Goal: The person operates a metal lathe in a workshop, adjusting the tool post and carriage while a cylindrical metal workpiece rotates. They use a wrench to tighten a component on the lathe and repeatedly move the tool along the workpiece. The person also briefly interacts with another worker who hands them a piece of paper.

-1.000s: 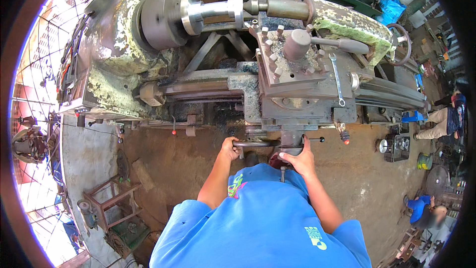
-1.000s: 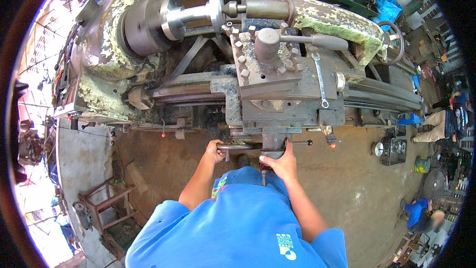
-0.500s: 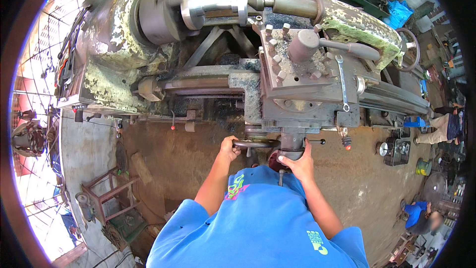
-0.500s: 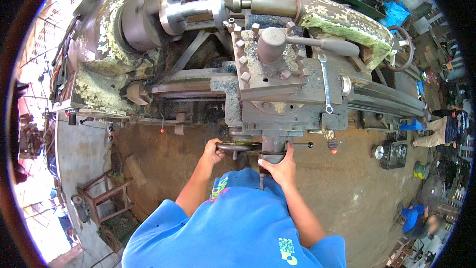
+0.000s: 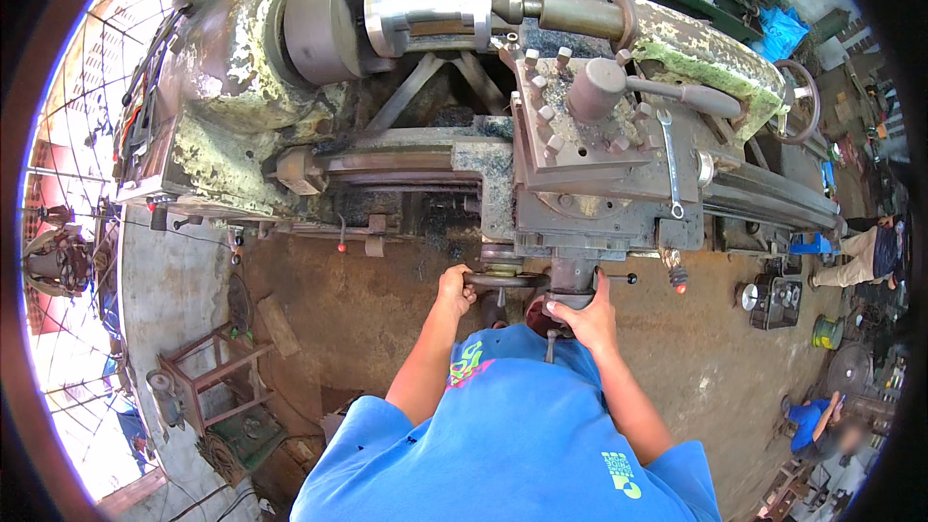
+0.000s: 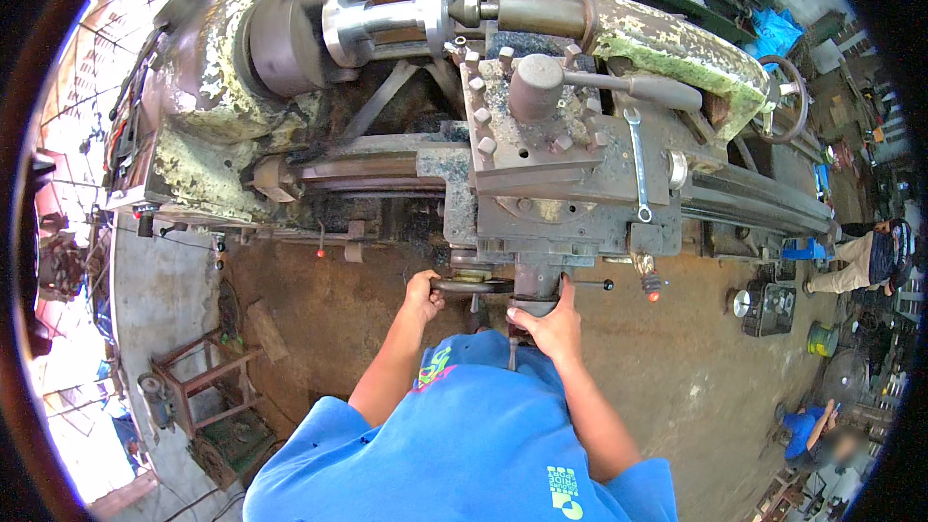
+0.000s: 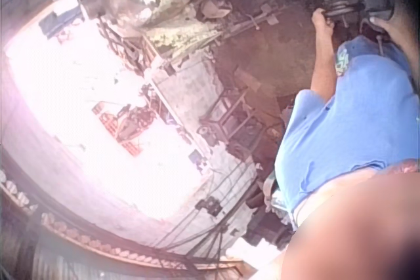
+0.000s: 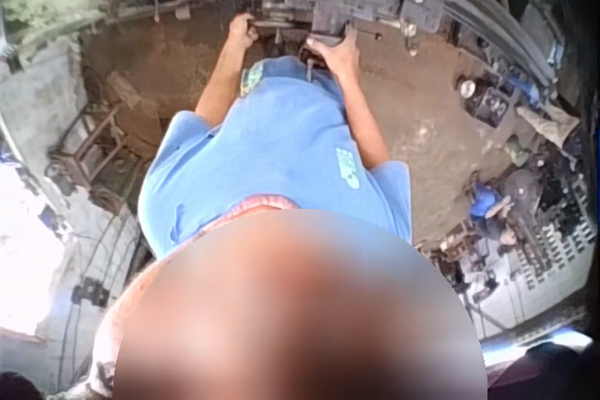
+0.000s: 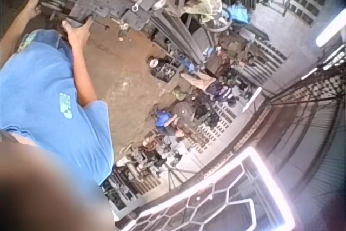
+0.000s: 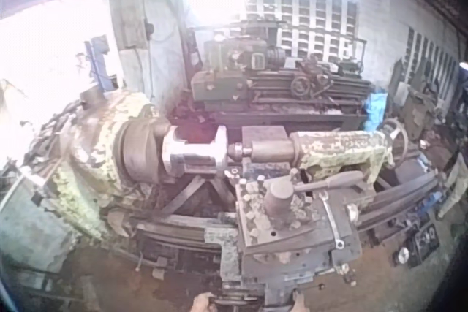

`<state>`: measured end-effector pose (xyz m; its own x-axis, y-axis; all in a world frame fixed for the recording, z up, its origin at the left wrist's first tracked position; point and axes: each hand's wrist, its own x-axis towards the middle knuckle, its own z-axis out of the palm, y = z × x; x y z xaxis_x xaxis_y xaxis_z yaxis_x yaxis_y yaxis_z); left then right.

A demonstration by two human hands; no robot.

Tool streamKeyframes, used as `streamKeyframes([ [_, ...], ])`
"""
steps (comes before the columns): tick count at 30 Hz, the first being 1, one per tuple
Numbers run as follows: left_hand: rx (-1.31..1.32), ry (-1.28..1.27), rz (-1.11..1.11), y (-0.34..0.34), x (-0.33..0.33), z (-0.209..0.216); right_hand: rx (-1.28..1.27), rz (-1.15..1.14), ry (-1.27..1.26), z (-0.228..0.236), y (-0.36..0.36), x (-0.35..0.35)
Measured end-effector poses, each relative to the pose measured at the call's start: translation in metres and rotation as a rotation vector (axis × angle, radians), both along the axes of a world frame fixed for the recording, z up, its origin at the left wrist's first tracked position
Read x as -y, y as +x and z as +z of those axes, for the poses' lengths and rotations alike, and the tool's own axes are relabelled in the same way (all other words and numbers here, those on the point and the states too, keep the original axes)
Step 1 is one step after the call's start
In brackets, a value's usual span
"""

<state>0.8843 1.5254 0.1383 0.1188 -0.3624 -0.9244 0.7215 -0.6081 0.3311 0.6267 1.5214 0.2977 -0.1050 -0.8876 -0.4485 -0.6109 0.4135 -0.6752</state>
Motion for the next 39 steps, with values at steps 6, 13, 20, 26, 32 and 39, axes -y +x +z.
streamKeyframes([
  [6,0.012,0.045,0.012,0.004,0.0,-0.005,-0.009,0.006,0.012,-0.006,-0.005,0.0],
  [13,-0.003,0.0,0.007,0.006,-0.002,-0.014,0.449,-0.076,-0.027,-0.046,-0.023,-0.003],
  [20,0.006,-0.015,-0.033,0.007,-0.003,-0.02,1.035,-0.199,0.211,-0.057,-0.039,-0.004],
  [26,-0.001,-0.032,-0.029,0.008,-0.004,-0.027,1.22,-0.215,0.374,-0.081,-0.047,-0.005],
  [32,0.038,-0.067,-0.132,0.01,-0.003,-0.034,1.126,-0.205,0.343,-0.116,-0.061,-0.007],
  [39,0.222,0.018,-0.199,0.003,-0.002,-0.028,0.113,-0.685,0.006,-0.151,-0.104,0.004],
])
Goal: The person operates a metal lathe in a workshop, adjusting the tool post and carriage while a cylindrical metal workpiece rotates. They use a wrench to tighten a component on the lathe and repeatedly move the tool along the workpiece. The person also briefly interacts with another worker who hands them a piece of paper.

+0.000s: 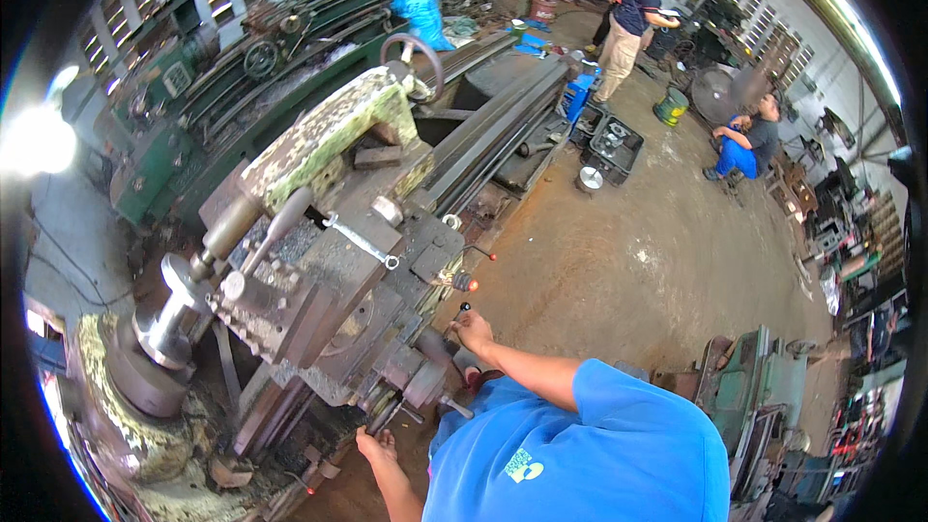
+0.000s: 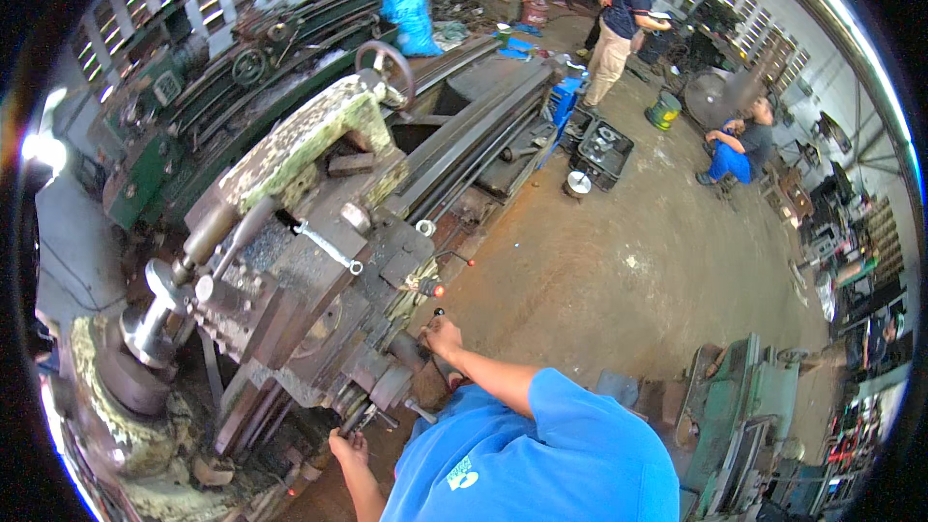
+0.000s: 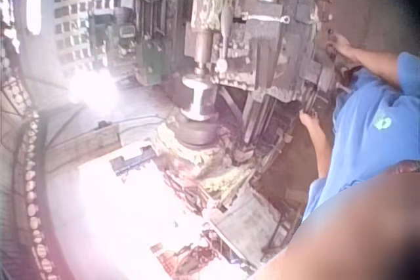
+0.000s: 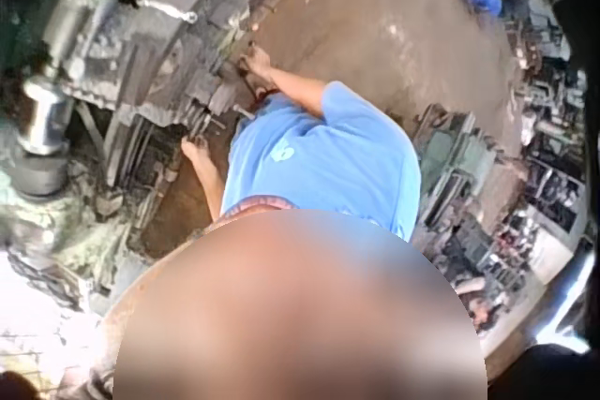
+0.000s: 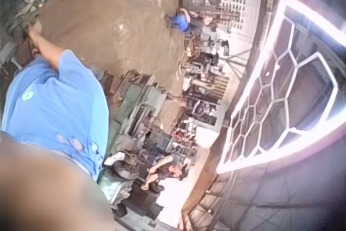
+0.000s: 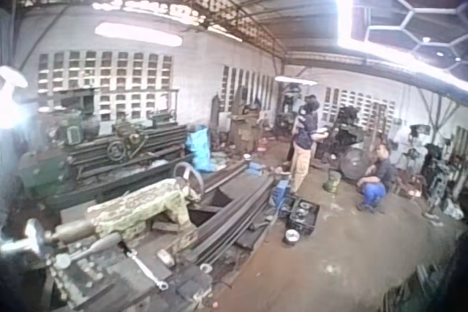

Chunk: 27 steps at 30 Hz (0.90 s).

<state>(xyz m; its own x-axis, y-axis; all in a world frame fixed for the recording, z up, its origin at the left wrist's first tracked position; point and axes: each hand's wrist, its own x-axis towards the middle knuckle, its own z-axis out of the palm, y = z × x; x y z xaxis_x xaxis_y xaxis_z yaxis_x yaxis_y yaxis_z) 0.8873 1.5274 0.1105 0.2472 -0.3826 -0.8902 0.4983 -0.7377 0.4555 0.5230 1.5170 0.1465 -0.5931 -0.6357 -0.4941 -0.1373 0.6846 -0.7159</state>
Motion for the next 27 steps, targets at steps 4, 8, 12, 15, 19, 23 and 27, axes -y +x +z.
streamKeyframes([
  [4,0.246,0.002,-0.186,-0.022,-0.003,0.022,-0.19,0.171,0.156,-0.02,-0.017,0.006],
  [8,0.283,-0.176,-0.292,-0.029,-0.008,0.03,-0.235,0.174,0.128,-0.037,-0.001,0.013],
  [12,0.479,-0.184,-0.417,-0.033,-0.007,0.021,-0.239,0.288,0.208,-0.042,0.012,0.019],
  [15,0.592,-0.054,-0.45,-0.039,-0.006,0.022,-0.27,0.35,0.302,-0.043,0.012,0.019],
  [19,0.487,-0.083,-0.431,-0.04,-0.007,0.037,-0.221,0.369,0.346,-0.057,0.007,0.02],
  [23,0.318,-0.241,-0.4,-0.035,-0.01,0.042,-0.123,0.456,0.351,-0.078,-0.01,0.028],
  [27,0.404,-0.209,-0.429,-0.033,-0.01,0.032,-0.128,0.536,0.368,-0.085,-0.013,0.026],
])
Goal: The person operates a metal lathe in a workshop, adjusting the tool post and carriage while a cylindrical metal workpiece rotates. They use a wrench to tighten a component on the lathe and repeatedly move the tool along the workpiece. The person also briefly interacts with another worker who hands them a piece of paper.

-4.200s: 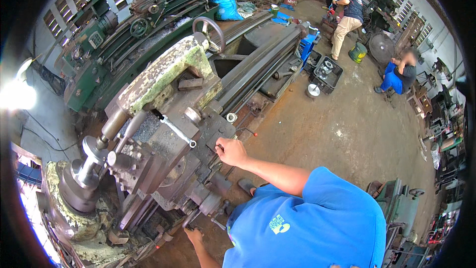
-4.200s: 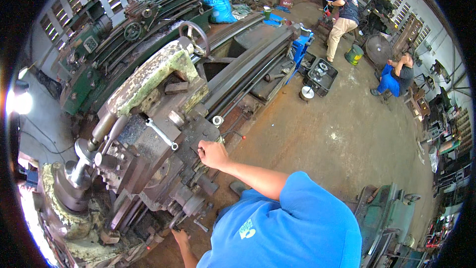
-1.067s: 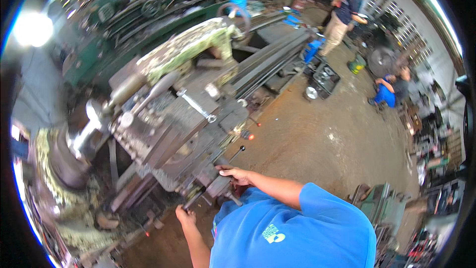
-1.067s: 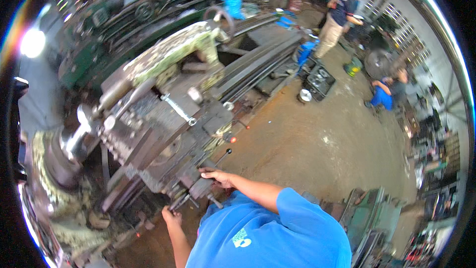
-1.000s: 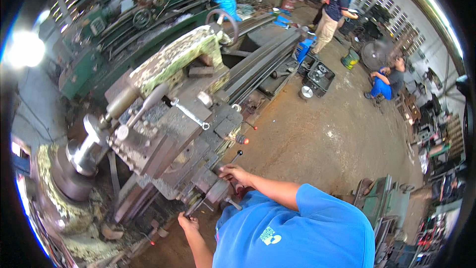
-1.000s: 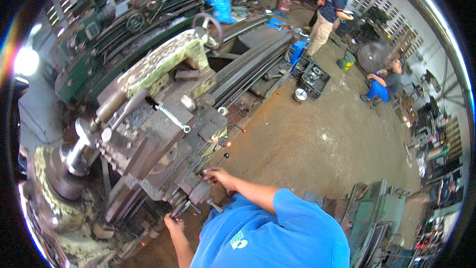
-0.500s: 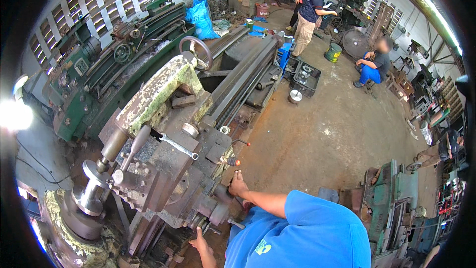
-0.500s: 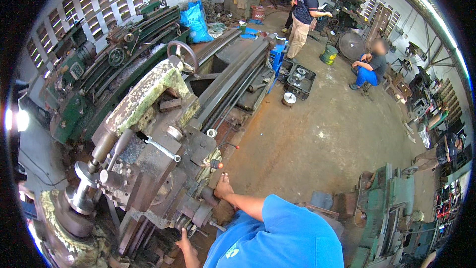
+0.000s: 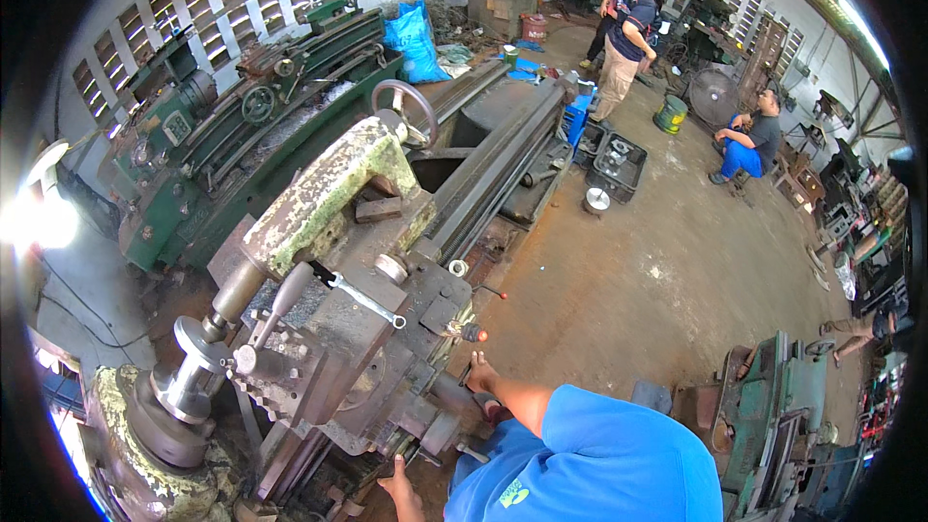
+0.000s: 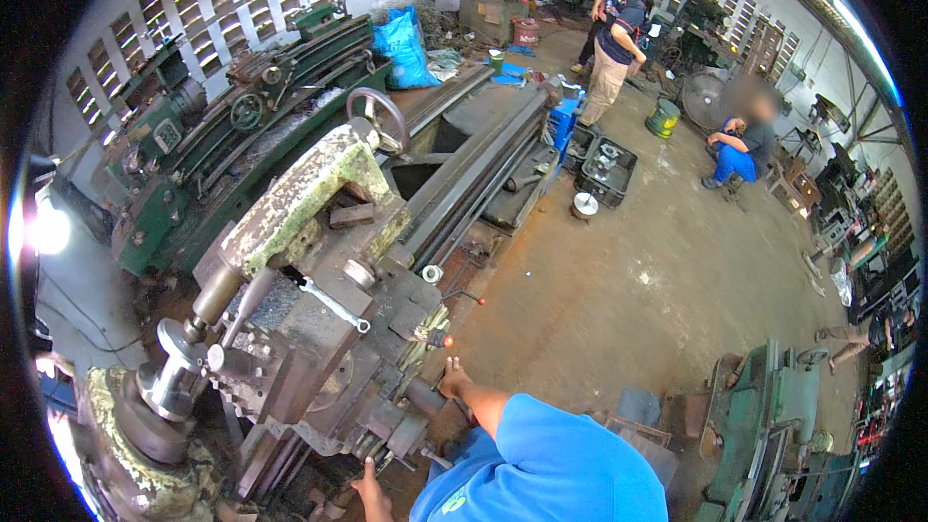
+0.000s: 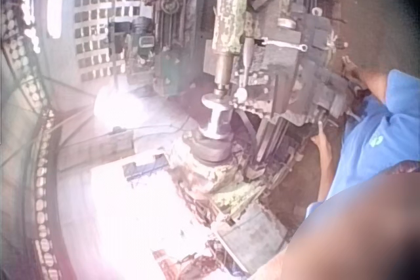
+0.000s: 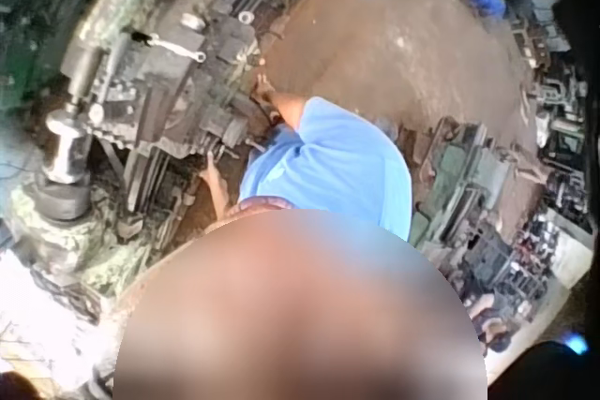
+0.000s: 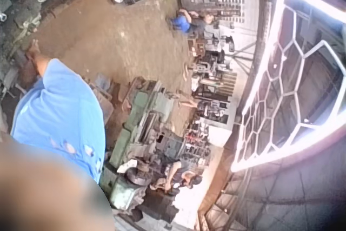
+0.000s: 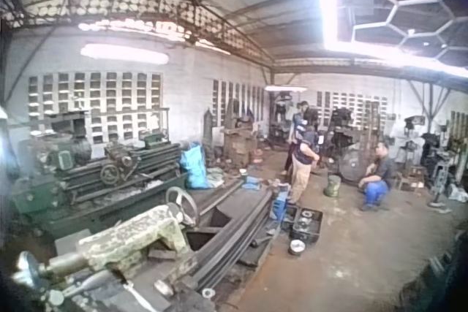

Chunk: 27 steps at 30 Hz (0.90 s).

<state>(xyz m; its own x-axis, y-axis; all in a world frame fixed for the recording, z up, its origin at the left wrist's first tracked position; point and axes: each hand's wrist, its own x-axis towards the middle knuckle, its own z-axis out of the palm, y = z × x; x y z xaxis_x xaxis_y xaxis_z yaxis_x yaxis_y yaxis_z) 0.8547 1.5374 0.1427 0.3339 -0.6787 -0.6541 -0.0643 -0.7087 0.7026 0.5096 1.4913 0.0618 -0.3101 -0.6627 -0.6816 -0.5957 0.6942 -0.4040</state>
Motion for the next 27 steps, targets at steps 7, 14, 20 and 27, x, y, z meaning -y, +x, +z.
streamKeyframes([
  [7,-0.005,0.029,-0.034,0.006,-0.001,-0.004,-0.018,0.022,-0.009,-0.004,-0.024,0.004],
  [14,0.022,-0.015,0.071,0.002,-0.001,-0.001,-0.115,-0.014,-0.253,0.024,-0.056,-0.035],
  [20,-0.012,-0.06,-0.045,0.008,-0.004,-0.004,0.017,-0.784,-0.671,0.069,-0.058,-0.037],
  [27,0.038,-0.065,0.065,0.003,-0.003,-0.01,0.302,-0.679,-1.2,0.181,-0.061,0.023],
])
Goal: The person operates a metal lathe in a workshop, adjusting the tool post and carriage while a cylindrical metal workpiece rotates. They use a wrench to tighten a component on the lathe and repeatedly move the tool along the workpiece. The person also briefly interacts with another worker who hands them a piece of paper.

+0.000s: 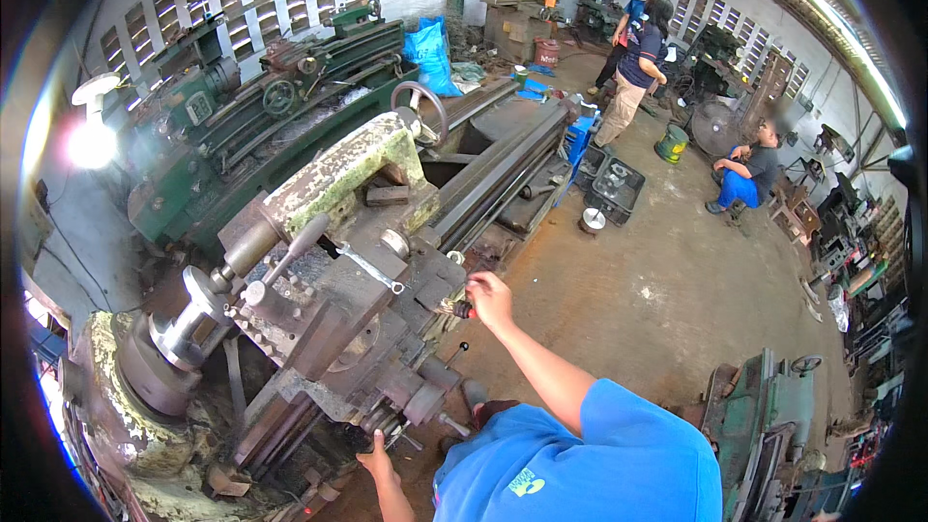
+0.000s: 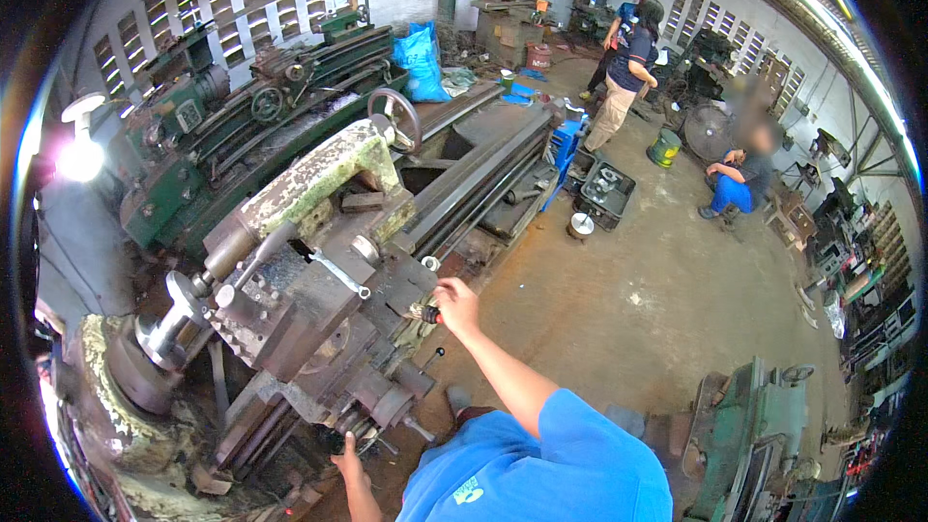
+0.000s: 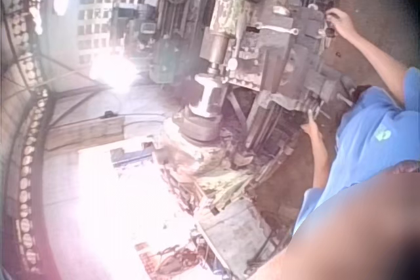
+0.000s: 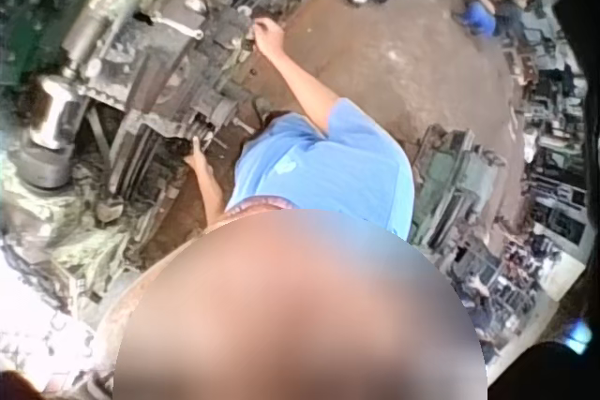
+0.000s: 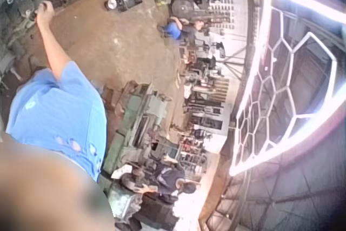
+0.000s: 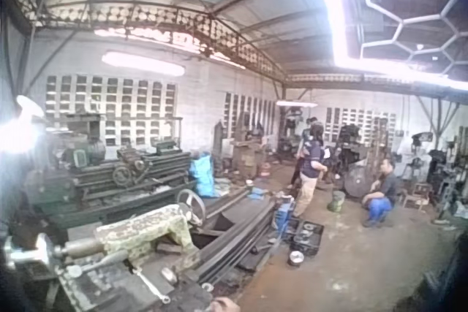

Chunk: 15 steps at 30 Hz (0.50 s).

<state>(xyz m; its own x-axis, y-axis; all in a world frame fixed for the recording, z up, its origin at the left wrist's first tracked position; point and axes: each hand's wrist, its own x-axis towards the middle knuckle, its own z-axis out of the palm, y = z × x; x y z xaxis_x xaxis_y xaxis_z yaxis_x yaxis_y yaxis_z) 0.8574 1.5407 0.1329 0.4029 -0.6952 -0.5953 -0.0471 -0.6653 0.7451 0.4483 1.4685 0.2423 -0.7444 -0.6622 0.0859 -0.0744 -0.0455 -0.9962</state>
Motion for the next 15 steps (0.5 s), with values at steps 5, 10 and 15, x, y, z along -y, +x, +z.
streamKeyframes([
  [5,-0.014,0.011,-0.006,0.002,-0.003,0.004,-0.419,0.256,0.339,0.045,0.036,0.024],
  [10,-0.041,-0.022,-0.061,0.004,-0.009,0.002,-0.491,0.165,0.369,0.047,0.04,0.025],
  [15,-0.083,-0.038,-0.028,0.005,-0.011,0.0,-0.569,0.276,0.318,0.046,0.029,0.021],
])
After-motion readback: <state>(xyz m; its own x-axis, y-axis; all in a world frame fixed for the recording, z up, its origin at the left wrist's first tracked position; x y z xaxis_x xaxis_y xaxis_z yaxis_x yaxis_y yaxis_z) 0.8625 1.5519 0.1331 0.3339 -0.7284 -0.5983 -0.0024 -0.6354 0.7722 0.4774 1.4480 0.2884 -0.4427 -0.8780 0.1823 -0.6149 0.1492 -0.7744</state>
